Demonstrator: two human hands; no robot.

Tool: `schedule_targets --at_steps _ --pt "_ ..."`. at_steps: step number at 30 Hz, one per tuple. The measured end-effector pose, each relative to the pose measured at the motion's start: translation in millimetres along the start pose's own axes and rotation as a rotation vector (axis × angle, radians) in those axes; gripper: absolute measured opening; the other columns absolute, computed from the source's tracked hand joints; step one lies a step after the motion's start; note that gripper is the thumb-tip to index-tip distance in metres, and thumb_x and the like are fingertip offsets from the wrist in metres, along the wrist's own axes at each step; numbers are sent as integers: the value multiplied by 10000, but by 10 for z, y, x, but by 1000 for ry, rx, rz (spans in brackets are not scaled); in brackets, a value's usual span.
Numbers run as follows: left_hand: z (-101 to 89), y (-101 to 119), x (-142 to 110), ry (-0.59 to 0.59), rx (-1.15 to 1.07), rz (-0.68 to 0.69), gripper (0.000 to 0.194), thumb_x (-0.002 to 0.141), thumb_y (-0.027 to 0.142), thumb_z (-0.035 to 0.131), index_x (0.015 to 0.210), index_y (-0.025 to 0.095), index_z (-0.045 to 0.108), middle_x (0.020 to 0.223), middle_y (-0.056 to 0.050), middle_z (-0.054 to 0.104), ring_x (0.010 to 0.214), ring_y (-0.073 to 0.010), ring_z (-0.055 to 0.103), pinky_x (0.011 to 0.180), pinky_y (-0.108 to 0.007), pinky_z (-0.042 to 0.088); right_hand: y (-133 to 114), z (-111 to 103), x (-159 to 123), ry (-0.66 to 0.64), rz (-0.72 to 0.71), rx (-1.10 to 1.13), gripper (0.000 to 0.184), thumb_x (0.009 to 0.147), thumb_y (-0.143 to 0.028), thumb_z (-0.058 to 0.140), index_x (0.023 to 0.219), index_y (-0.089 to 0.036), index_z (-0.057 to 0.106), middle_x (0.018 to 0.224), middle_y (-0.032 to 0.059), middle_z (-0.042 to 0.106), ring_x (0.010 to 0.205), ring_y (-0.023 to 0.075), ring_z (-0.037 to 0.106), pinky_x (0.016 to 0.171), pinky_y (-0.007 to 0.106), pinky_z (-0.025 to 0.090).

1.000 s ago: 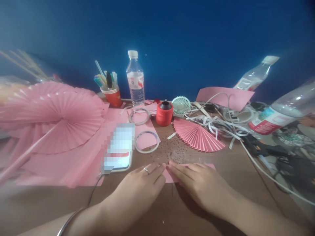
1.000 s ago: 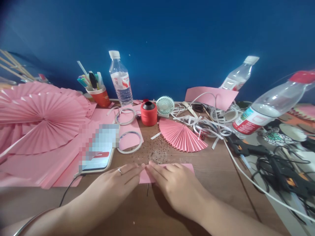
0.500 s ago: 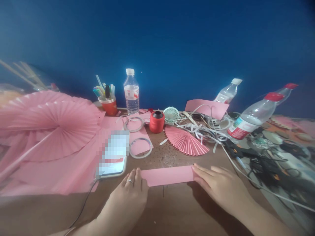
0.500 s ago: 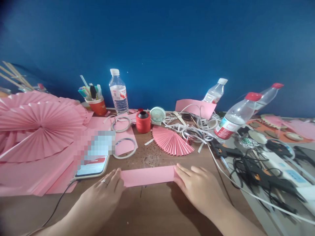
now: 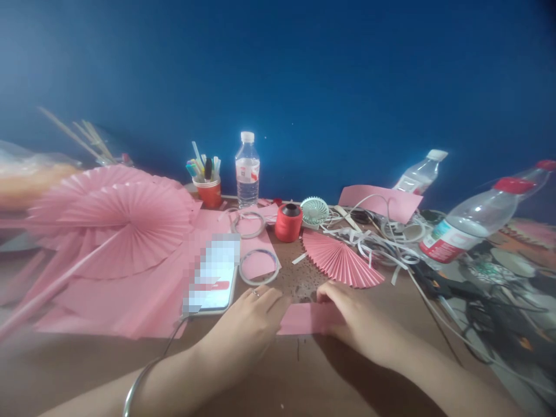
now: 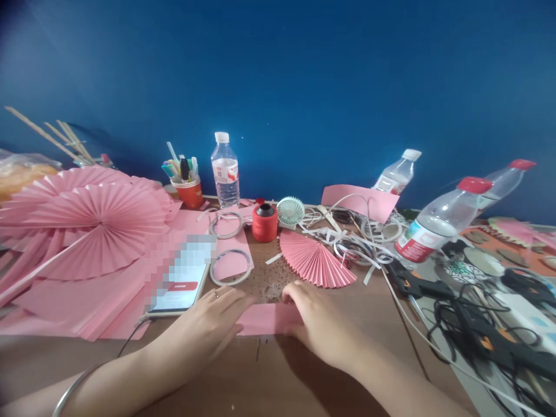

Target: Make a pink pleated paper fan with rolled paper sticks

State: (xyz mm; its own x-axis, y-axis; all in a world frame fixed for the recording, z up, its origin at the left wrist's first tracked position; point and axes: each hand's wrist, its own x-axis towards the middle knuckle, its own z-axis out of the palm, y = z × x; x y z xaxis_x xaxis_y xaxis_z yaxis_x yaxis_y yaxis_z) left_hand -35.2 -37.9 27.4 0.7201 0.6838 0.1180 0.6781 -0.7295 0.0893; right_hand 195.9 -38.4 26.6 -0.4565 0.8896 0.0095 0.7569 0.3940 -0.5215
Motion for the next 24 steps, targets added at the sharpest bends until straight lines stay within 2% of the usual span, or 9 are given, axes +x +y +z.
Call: schedule_targets --at_steps 2,4,7,10,14,18,21,24 --pt "-16 -2 6 11 31 38 167 788 87 424 904 169 511 847 -46 513 827 -207 495 724 -373 425 23 12 -4 18 -24 13 143 770 -150 537 890 -216 499 865 15 566 784 160 535 661 277 441" --pt "-29 -4 14 2 47 75 145 784 73 411 837 165 509 819 -45 502 773 -199 487 675 -357 425 76 50 -36 66 -96 3 104 818 -138 467 890 -202 506 865 30 569 804 161 529 695 292 438" --pt "-59 -2 29 -52 40 101 134 763 46 425 773 159 496 780 -36 502 688 -172 473 600 -314 422 193 121 -132 143 -244 -43 154 863 -135 388 935 -175 518 913 65 568 866 174 510 785 333 421" --pt "-87 -1 37 -74 55 132 107 776 71 447 769 162 502 756 -22 516 641 -149 470 554 -283 410 275 148 -228 163 -364 -105 214 889 -164 348 981 -166 541 916 80 578 876 184 505 794 344 423" --pt "-75 -8 21 -34 95 153 111 795 94 443 772 169 521 764 -20 530 637 -149 480 541 -285 407 279 117 -270 136 -390 -158 257 903 -187 333 995 -171 572 881 76 594 829 175 515 729 320 441" --pt "-21 -9 -3 -24 52 162 134 819 121 427 744 160 531 726 -19 524 646 -157 487 551 -294 422 262 106 -255 180 -465 -232 242 892 -170 368 972 -156 595 848 72 609 802 163 523 727 323 438" --pt "12 1 -15 -27 9 187 136 819 104 427 764 141 545 753 -30 538 686 -151 504 589 -284 442 278 118 -248 217 -523 -280 217 881 -165 397 935 -156 607 874 72 624 849 170 532 757 334 435" --pt "14 18 -24 -16 -13 200 142 817 84 426 793 133 557 768 -36 549 727 -150 513 626 -279 459 298 115 -254 221 -574 -299 220 877 -153 403 983 -150 596 939 76 634 906 176 536 779 332 436"
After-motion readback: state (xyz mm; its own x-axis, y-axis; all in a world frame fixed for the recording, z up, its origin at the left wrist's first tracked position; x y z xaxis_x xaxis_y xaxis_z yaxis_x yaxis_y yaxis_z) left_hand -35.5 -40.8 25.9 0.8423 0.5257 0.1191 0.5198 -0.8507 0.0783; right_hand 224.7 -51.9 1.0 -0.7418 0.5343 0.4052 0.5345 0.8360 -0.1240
